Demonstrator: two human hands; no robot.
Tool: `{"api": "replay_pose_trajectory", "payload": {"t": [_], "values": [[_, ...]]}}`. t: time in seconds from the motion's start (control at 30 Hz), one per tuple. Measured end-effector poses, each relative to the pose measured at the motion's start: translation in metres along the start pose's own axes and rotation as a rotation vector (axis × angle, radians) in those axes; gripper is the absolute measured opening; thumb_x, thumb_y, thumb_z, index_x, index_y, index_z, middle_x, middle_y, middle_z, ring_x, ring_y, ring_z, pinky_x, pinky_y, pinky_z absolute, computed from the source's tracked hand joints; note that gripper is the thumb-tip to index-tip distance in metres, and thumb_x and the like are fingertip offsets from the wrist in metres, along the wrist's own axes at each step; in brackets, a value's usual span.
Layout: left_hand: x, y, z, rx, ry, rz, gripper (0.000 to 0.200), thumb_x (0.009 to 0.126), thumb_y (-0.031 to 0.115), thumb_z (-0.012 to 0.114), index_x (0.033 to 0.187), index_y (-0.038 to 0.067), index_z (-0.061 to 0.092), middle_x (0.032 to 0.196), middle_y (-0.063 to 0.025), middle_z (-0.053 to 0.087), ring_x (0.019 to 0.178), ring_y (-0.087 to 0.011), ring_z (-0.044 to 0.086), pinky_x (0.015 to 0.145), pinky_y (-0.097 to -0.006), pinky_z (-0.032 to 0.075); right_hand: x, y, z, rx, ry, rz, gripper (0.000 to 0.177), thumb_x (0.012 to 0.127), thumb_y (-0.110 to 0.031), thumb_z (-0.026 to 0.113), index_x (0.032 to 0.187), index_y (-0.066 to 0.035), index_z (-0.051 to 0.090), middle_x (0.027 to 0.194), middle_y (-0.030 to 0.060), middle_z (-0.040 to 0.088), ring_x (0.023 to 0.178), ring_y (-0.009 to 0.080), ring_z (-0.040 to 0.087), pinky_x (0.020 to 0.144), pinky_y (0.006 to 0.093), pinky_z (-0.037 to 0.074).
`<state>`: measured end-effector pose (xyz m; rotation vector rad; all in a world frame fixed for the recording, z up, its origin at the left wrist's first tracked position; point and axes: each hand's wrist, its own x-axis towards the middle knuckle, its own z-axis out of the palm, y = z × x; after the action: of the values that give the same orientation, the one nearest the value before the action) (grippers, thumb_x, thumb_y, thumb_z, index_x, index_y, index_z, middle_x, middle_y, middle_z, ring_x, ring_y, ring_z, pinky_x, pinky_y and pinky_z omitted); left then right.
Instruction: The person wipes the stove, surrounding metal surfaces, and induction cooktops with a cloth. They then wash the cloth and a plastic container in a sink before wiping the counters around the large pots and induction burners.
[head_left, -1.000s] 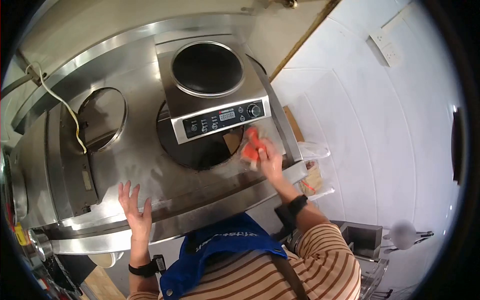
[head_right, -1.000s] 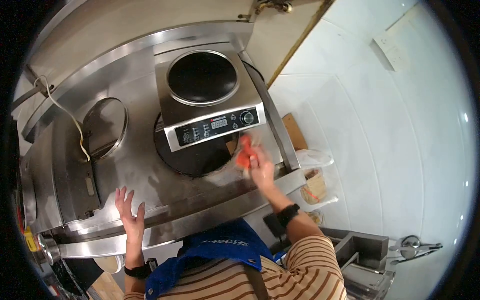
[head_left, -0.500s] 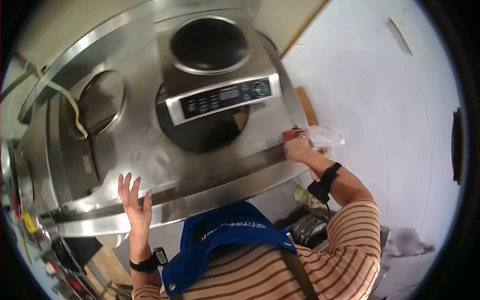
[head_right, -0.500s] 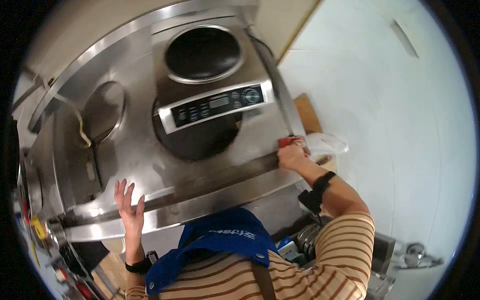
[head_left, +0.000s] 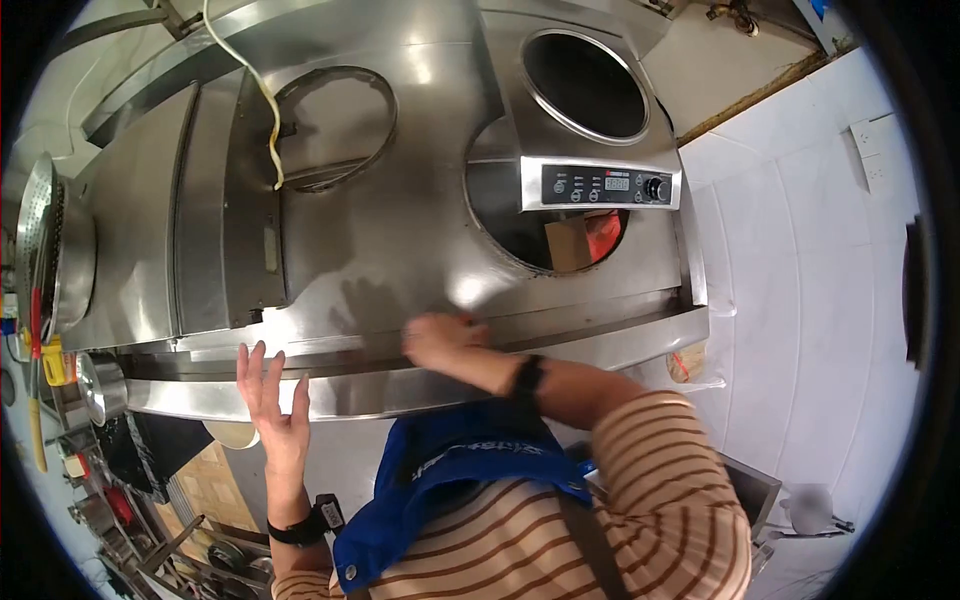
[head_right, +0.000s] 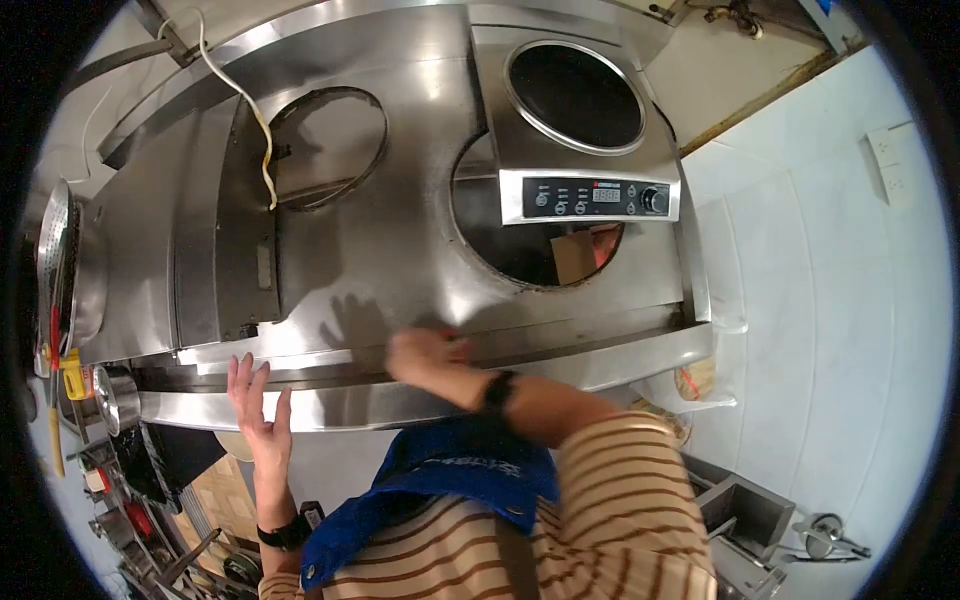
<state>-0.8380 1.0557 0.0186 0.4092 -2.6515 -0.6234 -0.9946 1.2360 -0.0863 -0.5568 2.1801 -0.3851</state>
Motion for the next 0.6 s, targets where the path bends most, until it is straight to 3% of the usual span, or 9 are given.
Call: {"api": "replay_pose_trajectory", "payload": {"t": [0.03, 0.1, 0.13, 0.17, 0.2, 0.23, 0.3, 0.4, 0.6], "values": [[-0.005, -0.008, -0.009, -0.002, -0.007, -0.005, 0.040, 0.073, -0.002, 0.064, 0.112, 0.001, 0.056, 0.130, -0.0163, 0.044, 0.128, -0.0394, 0.032, 0.101, -0.0506, 0.030, 0.022, -0.034, 0.035, 0.126, 0.120, -0.166, 0.021, 0.075, -0.028, 0.060, 0.080, -0.009, 0.066, 0.082, 0.0182, 0.064, 0.084, 0.0327, 0.062, 0.076, 0.0439, 0.048], [-0.015, -0.024, -0.027, 0.042, -0.024, 0.016, 0.040, 0.074, -0.002, 0.064, 0.113, 0.002, 0.055, 0.130, -0.0166, 0.044, 0.128, -0.0401, 0.032, 0.101, -0.0506, 0.030, 0.055, -0.097, 0.089, 0.219, 0.194, -0.385, 0.015, 0.073, -0.020, 0.062, 0.080, -0.007, 0.065, 0.076, 0.0125, 0.065, 0.073, 0.0310, 0.063, 0.066, 0.0414, 0.048], [-0.017, -0.032, -0.035, 0.059, -0.036, 0.036, 0.040, 0.075, -0.001, 0.063, 0.114, 0.002, 0.054, 0.130, -0.0167, 0.045, 0.128, -0.0404, 0.033, 0.101, -0.0506, 0.031, 0.078, -0.113, 0.130, 0.596, 0.140, -0.545, 0.010, 0.073, -0.011, 0.059, 0.080, -0.009, 0.065, 0.074, 0.0109, 0.065, 0.072, 0.0297, 0.062, 0.065, 0.0415, 0.046], [-0.019, -0.039, -0.042, 0.055, -0.023, 0.062, 0.040, 0.075, -0.001, 0.063, 0.114, 0.002, 0.054, 0.130, -0.0168, 0.045, 0.127, -0.0412, 0.033, 0.101, -0.0500, 0.031, 0.036, -0.135, 0.096, 0.559, 0.146, -0.556, 0.019, 0.069, -0.005, 0.058, 0.086, -0.010, 0.065, 0.077, 0.0091, 0.065, 0.080, 0.0279, 0.061, 0.071, 0.0390, 0.046], [-0.021, -0.049, -0.045, 0.073, -0.022, 0.047, 0.038, 0.076, 0.000, 0.063, 0.113, 0.001, 0.054, 0.130, -0.0168, 0.045, 0.128, -0.0406, 0.033, 0.101, -0.0494, 0.031, 0.004, -0.138, 0.073, 0.254, 0.384, -0.861, 0.025, 0.066, -0.007, 0.060, 0.090, -0.012, 0.064, 0.093, 0.0048, 0.065, 0.086, 0.0272, 0.057, 0.082, 0.0397, 0.044], [-0.019, -0.056, -0.046, 0.064, -0.030, 0.021, 0.037, 0.076, 0.000, 0.063, 0.112, 0.001, 0.055, 0.129, -0.0169, 0.046, 0.127, -0.0401, 0.033, 0.101, -0.0490, 0.031, -0.009, -0.128, 0.078, 0.098, 0.627, -0.960, 0.024, 0.066, -0.009, 0.061, 0.090, -0.013, 0.063, 0.099, 0.0019, 0.062, 0.087, 0.0261, 0.055, 0.084, 0.0409, 0.043], [-0.012, -0.064, -0.041, 0.019, -0.030, -0.017, 0.034, 0.077, 0.001, 0.062, 0.111, 0.001, 0.056, 0.128, -0.0168, 0.048, 0.127, -0.0386, 0.035, 0.101, -0.0472, 0.031, -0.034, -0.087, 0.087, -0.064, 0.797, -1.048, 0.023, 0.069, -0.014, 0.059, 0.092, -0.016, 0.064, 0.106, 0.0010, 0.056, 0.086, 0.0238, 0.054, 0.091, 0.0447, 0.039], [0.009, -0.071, -0.021, -0.045, -0.045, 0.115, 0.035, 0.077, 0.001, 0.063, 0.111, 0.001, 0.057, 0.127, -0.0161, 0.049, 0.127, -0.0387, 0.036, 0.101, -0.0462, 0.031, -0.078, 0.009, 0.064, -0.322, 0.643, -0.771, 0.025, 0.073, -0.018, 0.058, 0.098, -0.017, 0.063, 0.102, 0.0048, 0.057, 0.081, 0.0213, 0.056, 0.092, 0.0450, 0.039], [0.034, -0.047, 0.003, -0.160, -0.125, 0.135, 0.038, 0.074, 0.001, 0.065, 0.111, 0.002, 0.057, 0.124, -0.0151, 0.051, 0.120, -0.0362, 0.042, 0.101, -0.0454, 0.032, -0.153, 0.225, -0.003, -0.319, 1.112, 0.047, 0.022, 0.082, -0.011, 0.053, 0.102, -0.015, 0.061, 0.098, 0.0075, 0.063, 0.097, 0.0253, 0.057, 0.086, 0.0457, 0.037]]}}
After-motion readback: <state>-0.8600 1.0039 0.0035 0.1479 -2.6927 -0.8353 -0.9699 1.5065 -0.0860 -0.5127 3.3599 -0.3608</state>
